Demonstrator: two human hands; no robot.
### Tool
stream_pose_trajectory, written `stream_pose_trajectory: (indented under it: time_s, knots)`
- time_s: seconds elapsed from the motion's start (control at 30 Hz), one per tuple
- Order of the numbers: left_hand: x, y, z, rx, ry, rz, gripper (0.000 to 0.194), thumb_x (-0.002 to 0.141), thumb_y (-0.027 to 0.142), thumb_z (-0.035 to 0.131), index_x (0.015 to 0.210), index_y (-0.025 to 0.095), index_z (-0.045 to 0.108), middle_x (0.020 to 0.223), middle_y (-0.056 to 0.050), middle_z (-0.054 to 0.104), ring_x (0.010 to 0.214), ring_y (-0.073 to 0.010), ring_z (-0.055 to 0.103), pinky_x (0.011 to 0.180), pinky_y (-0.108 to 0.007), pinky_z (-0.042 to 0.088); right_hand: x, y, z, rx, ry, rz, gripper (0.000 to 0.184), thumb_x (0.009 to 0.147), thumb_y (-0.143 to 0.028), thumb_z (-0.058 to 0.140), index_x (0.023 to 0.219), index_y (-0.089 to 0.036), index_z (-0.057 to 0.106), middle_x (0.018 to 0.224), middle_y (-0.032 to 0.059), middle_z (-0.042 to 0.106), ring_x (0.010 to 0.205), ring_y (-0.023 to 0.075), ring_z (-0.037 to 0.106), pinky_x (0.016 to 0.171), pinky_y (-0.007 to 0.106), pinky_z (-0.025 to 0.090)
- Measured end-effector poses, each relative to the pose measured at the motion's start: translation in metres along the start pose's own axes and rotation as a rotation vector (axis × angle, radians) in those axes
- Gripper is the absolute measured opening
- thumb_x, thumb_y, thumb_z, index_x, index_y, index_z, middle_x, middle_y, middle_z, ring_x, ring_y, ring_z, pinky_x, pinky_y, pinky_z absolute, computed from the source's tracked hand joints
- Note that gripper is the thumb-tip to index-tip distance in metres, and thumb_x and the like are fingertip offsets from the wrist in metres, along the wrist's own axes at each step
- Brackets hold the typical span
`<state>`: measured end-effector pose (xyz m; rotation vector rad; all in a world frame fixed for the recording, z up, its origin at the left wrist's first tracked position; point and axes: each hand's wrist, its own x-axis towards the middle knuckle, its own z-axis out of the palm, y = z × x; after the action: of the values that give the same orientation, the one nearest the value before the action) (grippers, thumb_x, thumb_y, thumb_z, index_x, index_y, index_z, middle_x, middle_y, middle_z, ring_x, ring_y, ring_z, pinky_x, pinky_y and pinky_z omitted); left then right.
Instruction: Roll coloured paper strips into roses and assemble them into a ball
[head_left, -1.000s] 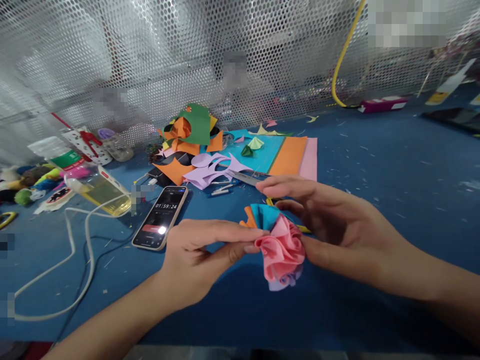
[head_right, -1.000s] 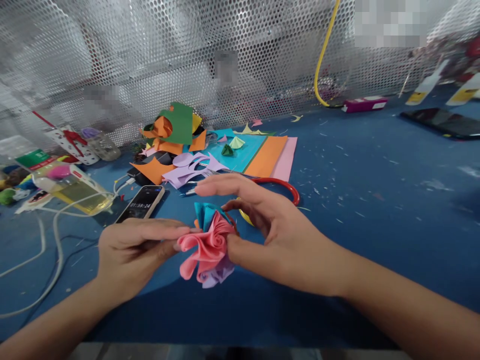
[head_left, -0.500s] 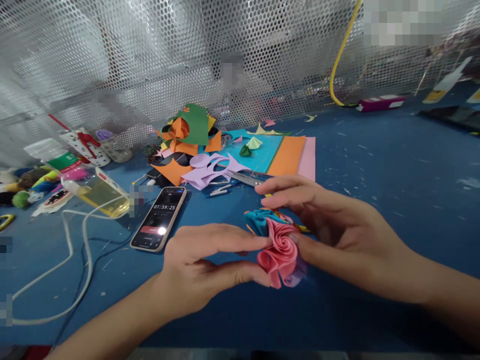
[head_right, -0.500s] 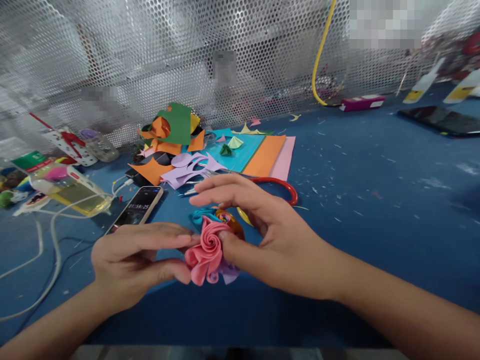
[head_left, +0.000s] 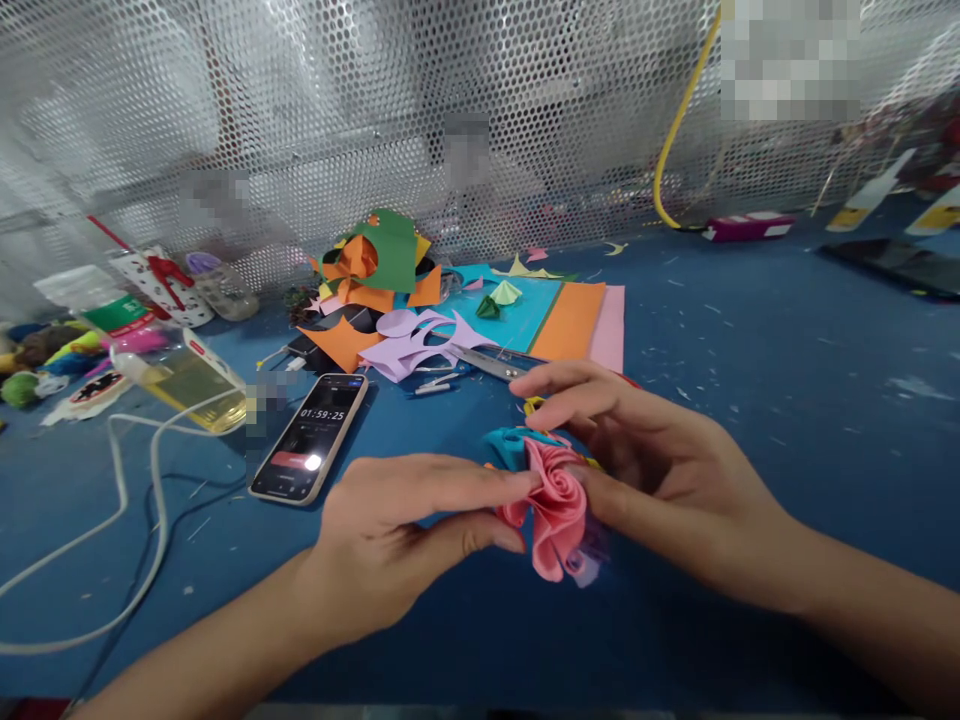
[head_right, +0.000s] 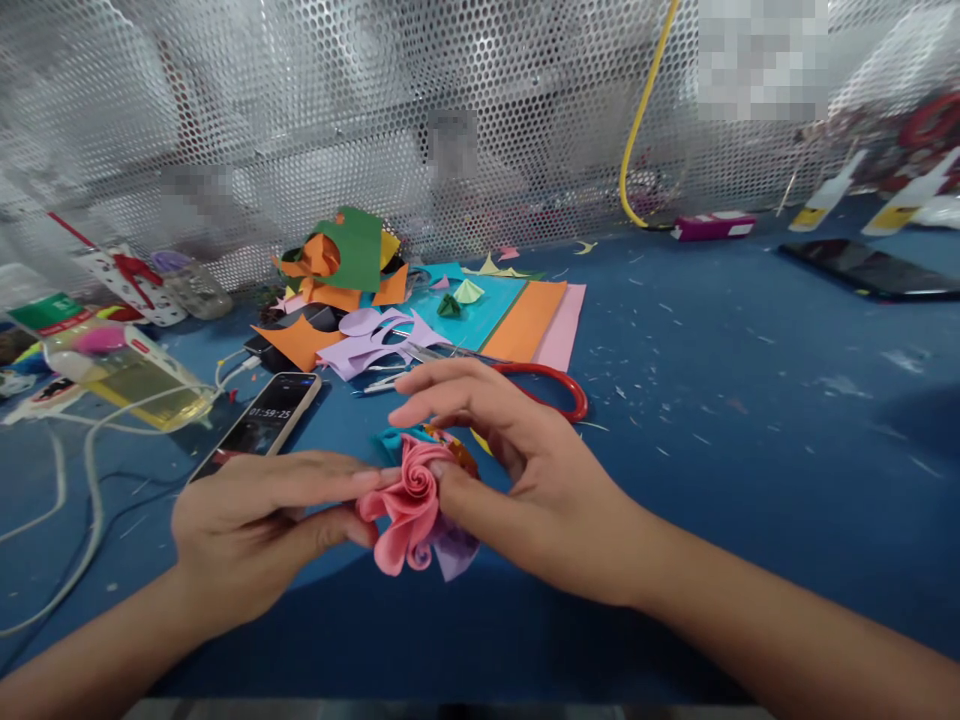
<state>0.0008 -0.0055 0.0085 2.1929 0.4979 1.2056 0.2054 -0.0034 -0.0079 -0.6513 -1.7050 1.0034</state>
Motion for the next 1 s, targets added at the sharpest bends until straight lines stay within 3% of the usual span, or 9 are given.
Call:
stream_pose_trajectory:
  time_s: [0.27, 0.4, 0.57, 0.8, 1.0]
  knots:
    - [0.0003, 0.0015, -0.0009, 0.037, -0.015, -0.004, 0.043, 0.078, 0.0, 0.063, 0.114, 0.023, 0.065, 0.085, -0.003, 0.075, 0.073, -0.013, 0.071, 0.067, -0.018, 0.059, 0.0003, -0.0031, -0.0006, -0.021, 0.006, 0.002, 0.02, 0.082, -0.015, 0.059, 0.096, -0.03, 0.063, 0.118, 0.002, 0.055, 0.113, 0.0162, 0.054, 0.076, 0.023, 0.053]
    - [-0.0007, 0.0007, -0.0015, 0.089, -0.005, 0.018, 0.04, 0.077, -0.002, 0.061, 0.11, 0.02, 0.066, 0.086, -0.004, 0.075, 0.077, -0.0132, 0.071, 0.071, -0.019, 0.058, 0.0004, -0.004, -0.0016, -0.186, -0.02, -0.132, 0.028, 0.078, -0.005, 0.056, 0.091, -0.029, 0.062, 0.114, 0.0013, 0.057, 0.111, 0.0164, 0.054, 0.085, 0.027, 0.051]
    - [-0.0011, 0.001, -0.0009, 0.112, 0.014, 0.06, 0.036, 0.075, -0.006, 0.059, 0.104, 0.015, 0.067, 0.088, -0.006, 0.075, 0.08, -0.0117, 0.07, 0.075, -0.016, 0.057, 0.0013, -0.0072, -0.0029, -0.316, -0.059, -0.261, 0.029, 0.076, -0.006, 0.055, 0.087, -0.032, 0.061, 0.108, 0.0006, 0.06, 0.111, 0.0194, 0.055, 0.093, 0.034, 0.049]
    - [0.0014, 0.0013, 0.001, 0.115, 0.068, 0.053, 0.03, 0.069, 0.007, 0.074, 0.099, 0.013, 0.069, 0.079, -0.006, 0.074, 0.071, -0.0124, 0.07, 0.068, -0.016, 0.058, 0.0004, -0.0085, -0.0016, -0.39, -0.08, -0.306, 0.026, 0.077, -0.008, 0.056, 0.087, -0.031, 0.06, 0.114, 0.0026, 0.059, 0.108, 0.0201, 0.057, 0.091, 0.035, 0.051]
    - [0.0049, 0.0035, 0.0017, 0.178, 0.059, 0.108, 0.028, 0.071, 0.009, 0.074, 0.098, 0.014, 0.069, 0.078, -0.006, 0.074, 0.069, -0.0131, 0.07, 0.064, -0.017, 0.058, 0.002, -0.0078, 0.0022, -0.455, -0.054, -0.338, 0.021, 0.077, -0.008, 0.058, 0.084, -0.028, 0.059, 0.105, 0.0019, 0.062, 0.098, 0.0161, 0.062, 0.085, 0.029, 0.053]
